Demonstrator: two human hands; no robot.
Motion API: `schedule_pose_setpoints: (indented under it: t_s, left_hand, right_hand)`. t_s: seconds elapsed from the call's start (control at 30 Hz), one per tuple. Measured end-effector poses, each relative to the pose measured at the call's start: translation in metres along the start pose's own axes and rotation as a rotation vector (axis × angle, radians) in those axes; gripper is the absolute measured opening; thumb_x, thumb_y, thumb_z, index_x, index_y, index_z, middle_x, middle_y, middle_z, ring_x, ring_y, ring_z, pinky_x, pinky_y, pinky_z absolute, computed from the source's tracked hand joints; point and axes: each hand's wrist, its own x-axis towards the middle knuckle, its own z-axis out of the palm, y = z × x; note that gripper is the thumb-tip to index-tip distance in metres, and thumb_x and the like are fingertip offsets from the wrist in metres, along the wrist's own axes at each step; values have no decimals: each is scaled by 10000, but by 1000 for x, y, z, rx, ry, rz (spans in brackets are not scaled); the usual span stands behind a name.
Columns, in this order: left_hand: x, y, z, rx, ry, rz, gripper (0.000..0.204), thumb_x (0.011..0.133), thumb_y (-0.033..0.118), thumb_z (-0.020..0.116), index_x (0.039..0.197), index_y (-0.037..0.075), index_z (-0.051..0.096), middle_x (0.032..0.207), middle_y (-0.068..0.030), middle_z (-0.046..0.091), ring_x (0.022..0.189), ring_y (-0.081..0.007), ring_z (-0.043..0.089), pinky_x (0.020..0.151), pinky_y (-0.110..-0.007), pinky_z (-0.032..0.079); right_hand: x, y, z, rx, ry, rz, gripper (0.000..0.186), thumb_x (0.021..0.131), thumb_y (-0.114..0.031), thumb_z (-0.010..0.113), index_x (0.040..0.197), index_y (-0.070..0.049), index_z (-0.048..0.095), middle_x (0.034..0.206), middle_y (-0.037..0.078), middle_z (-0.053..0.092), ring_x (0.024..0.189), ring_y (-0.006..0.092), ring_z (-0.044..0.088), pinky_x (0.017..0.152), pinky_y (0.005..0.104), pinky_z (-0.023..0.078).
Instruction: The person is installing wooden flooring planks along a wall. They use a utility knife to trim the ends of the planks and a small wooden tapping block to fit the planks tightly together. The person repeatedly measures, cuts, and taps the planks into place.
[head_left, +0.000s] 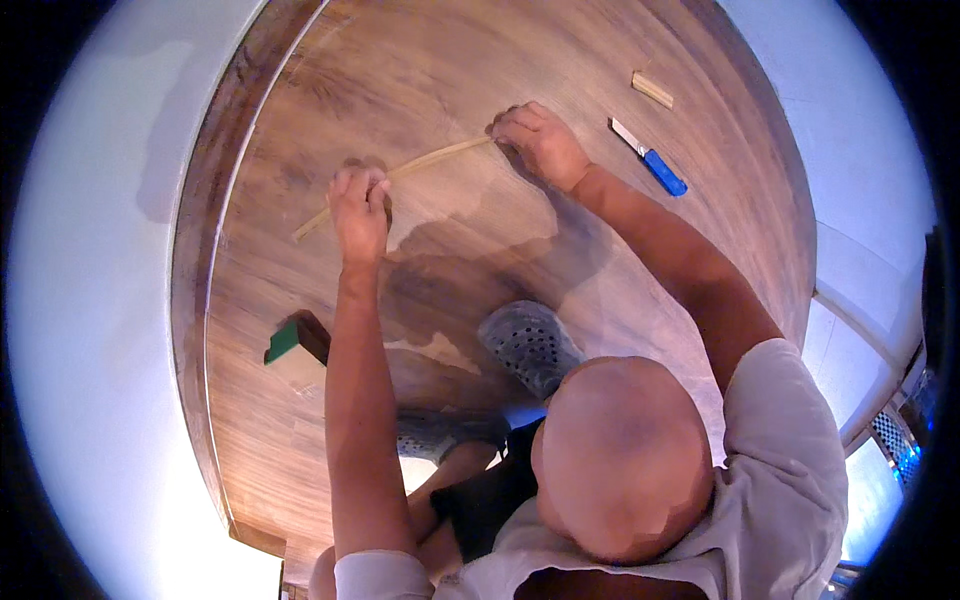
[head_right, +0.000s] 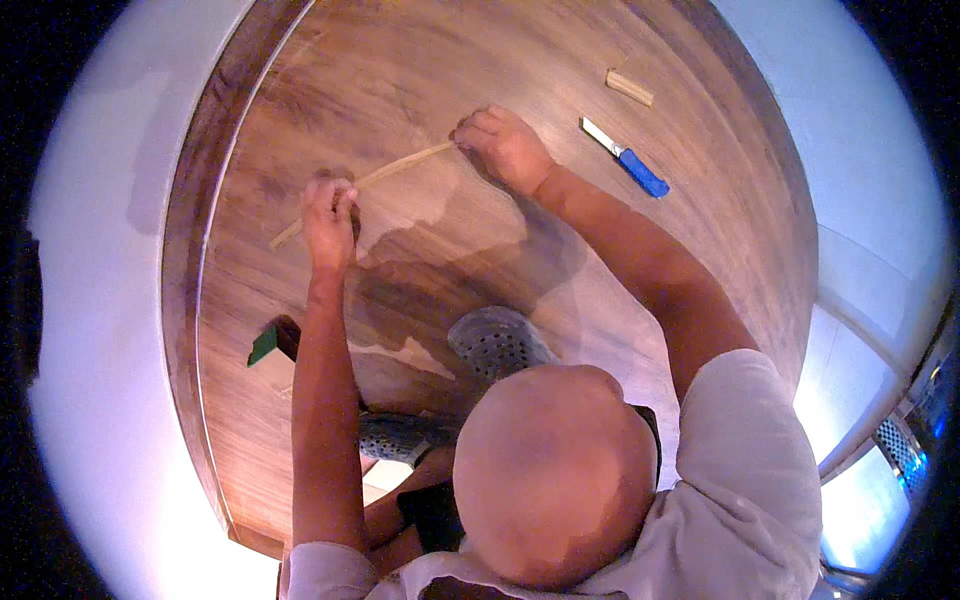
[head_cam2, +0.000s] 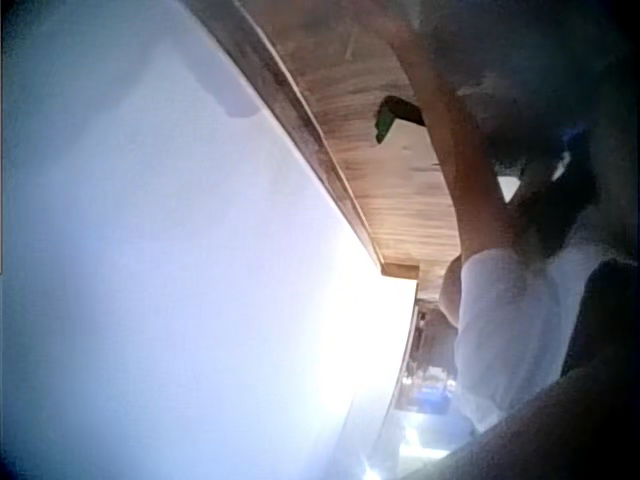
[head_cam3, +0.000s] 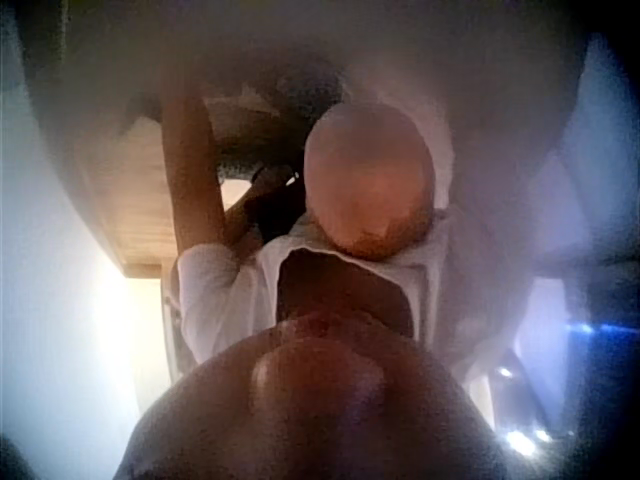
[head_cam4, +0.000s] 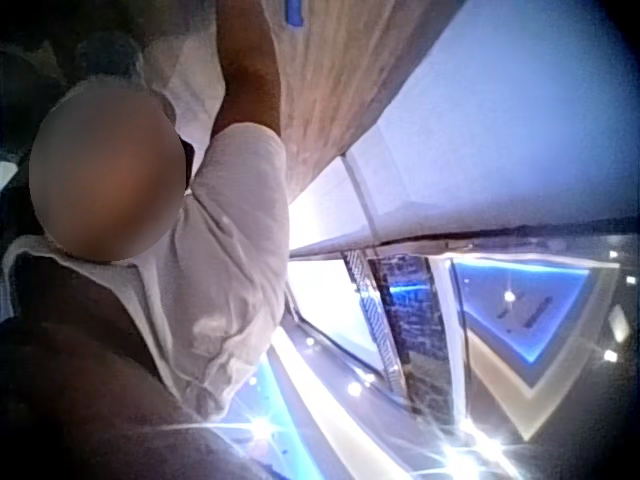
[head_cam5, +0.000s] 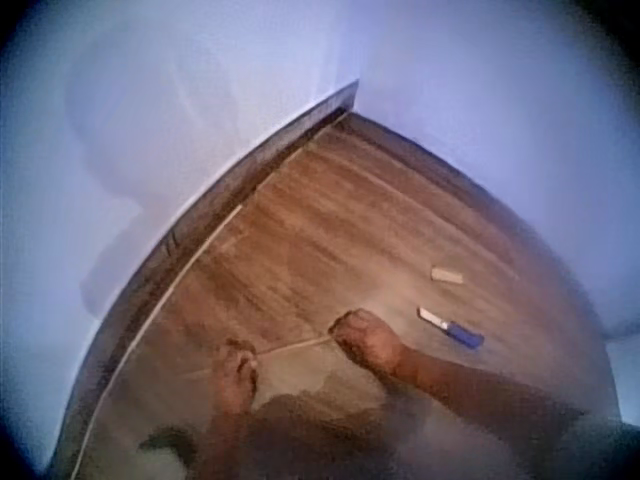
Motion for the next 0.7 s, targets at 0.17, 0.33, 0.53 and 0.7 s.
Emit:
schedule_pose_setpoints:
  t_s: [0.17,0.33,0.53,0.7]
  left_hand:
    - [2,14,-1,145,13,67,244,824,204,838,965,97,669,1064,-110,625,1026,-364,567,902,-491,432]
    - [9,35,21,174,-39,58,262,858,276,825,949,81,674,1004,-136,619,1028,-376,570,930,-511,426]
    - [11,23,35,65,130,74,234,790,206,864,912,131,679,989,-52,648,1042,-329,569,923,-484,413]
    - [13,33,32,108,44,13,207,839,194,831,997,118,721,1039,-109,648,1095,-358,562,965,-474,392]
  right_hand:
    - [3,-8,-5,-6,4,27,161,872,-146,748,1012,-71,721,1040,79,719,1012,322,659,906,430,538]
    - [5,0,7,39,-37,219,138,889,-168,751,993,-80,731,1028,108,722,985,358,650,892,460,522]
    - [13,-6,11,45,-109,359,128,863,-154,772,941,-71,714,995,126,709,1003,376,638,895,478,506]
    - [17,-11,6,52,-78,347,133,853,-134,774,940,-69,698,964,130,692,1012,379,628,922,475,495]
